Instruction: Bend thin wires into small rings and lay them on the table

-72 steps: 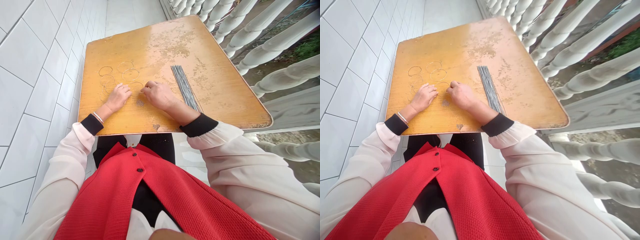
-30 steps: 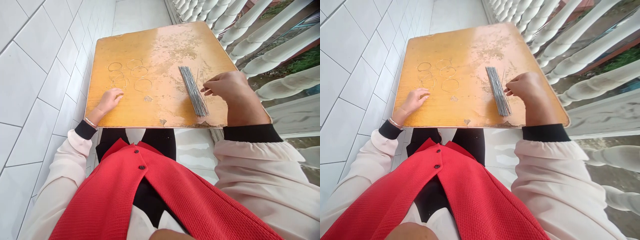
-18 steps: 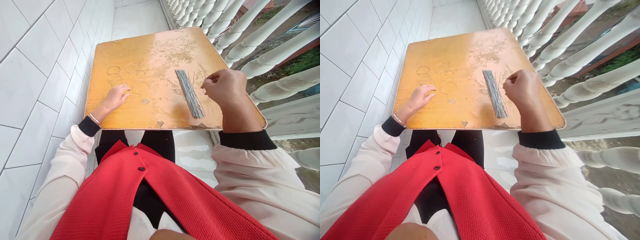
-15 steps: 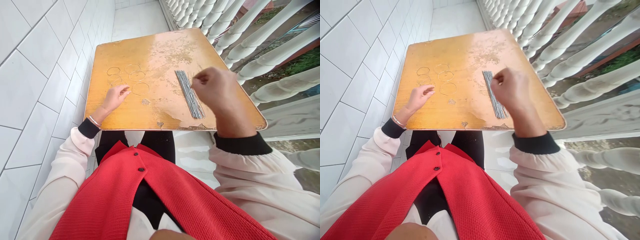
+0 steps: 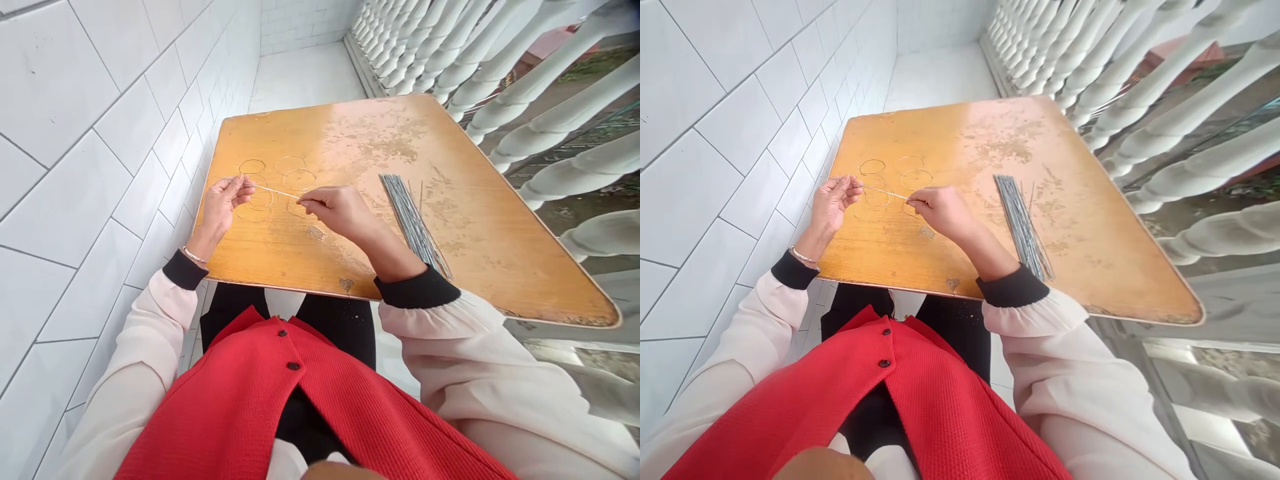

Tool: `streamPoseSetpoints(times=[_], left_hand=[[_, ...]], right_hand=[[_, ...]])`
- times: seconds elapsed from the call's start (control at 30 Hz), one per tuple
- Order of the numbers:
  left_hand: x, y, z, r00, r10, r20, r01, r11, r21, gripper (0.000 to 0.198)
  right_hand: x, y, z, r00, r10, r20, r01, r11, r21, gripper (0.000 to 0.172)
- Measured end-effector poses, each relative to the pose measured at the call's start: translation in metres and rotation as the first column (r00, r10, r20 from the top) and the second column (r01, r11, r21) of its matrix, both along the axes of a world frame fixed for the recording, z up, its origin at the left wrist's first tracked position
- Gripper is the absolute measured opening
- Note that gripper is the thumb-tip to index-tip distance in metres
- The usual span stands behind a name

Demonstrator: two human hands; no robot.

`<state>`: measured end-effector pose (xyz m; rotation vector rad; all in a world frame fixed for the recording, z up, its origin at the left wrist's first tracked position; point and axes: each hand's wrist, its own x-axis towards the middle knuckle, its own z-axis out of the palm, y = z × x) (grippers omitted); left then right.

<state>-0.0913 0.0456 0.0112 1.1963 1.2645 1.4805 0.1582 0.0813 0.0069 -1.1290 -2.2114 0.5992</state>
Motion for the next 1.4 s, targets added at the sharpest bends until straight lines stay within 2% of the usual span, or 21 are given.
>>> streamPoseSetpoints(times=[0.13, 0.3, 0.4, 0.63, 0.83, 0.97, 1.13, 1.3, 1.4], left_hand=[[0.007, -0.001, 0.000, 0.998, -0.031, 0.054, 0.034, 0.998, -0.054, 0.034], [0.032, -0.007, 0.007, 0.986, -0.142, 0.087, 0.151, 0.983, -0.104, 0.036], [0.043, -0.011, 0.008, 0.979, -0.181, 0.094, 0.191, 0.975, -0.110, 0.034], [0.058, -0.020, 0.002, 0.979, -0.180, 0.093, 0.192, 0.971, -0.142, 0.030], [0.069, -0.030, 0.003, 0.974, -0.223, 0.048, 0.228, 0.960, -0.161, 0.020], [0.070, -0.034, 0.001, 0.965, -0.262, 0.027, 0.263, 0.946, -0.192, 0.021], [0.074, -0.041, -0.001, 0.955, -0.297, 0.011, 0.289, 0.918, -0.271, 0.027], [0.082, -0.049, -0.003, 0.937, -0.347, 0.036, 0.340, 0.883, -0.324, 0.027], [0.083, -0.053, -0.008, 0.931, -0.362, 0.052, 0.357, 0.870, -0.341, 0.023]], right_hand=[[0.009, -0.009, 0.003, 1.000, 0.000, -0.030, -0.004, 0.992, -0.129, 0.015], [0.016, -0.024, 0.003, 0.998, -0.049, -0.031, 0.045, 0.993, -0.107, 0.014], [0.018, -0.030, 0.000, 0.994, -0.068, -0.087, 0.054, 0.987, -0.150, 0.013], [0.021, -0.045, -0.002, 0.945, -0.232, -0.231, 0.161, 0.944, -0.289, 0.016], [0.018, -0.057, 0.001, 0.949, -0.173, -0.263, 0.060, 0.920, -0.387, 0.019], [0.018, -0.060, 0.000, 0.953, -0.131, -0.272, -0.003, 0.897, -0.443, 0.024], [0.017, -0.063, -0.007, 0.956, -0.107, -0.273, -0.038, 0.878, -0.477, 0.026], [0.013, -0.072, -0.014, 0.947, -0.119, -0.299, -0.068, 0.833, -0.549, 0.021], [0.012, -0.077, -0.017, 0.936, -0.124, -0.331, -0.081, 0.835, -0.544, 0.024]])
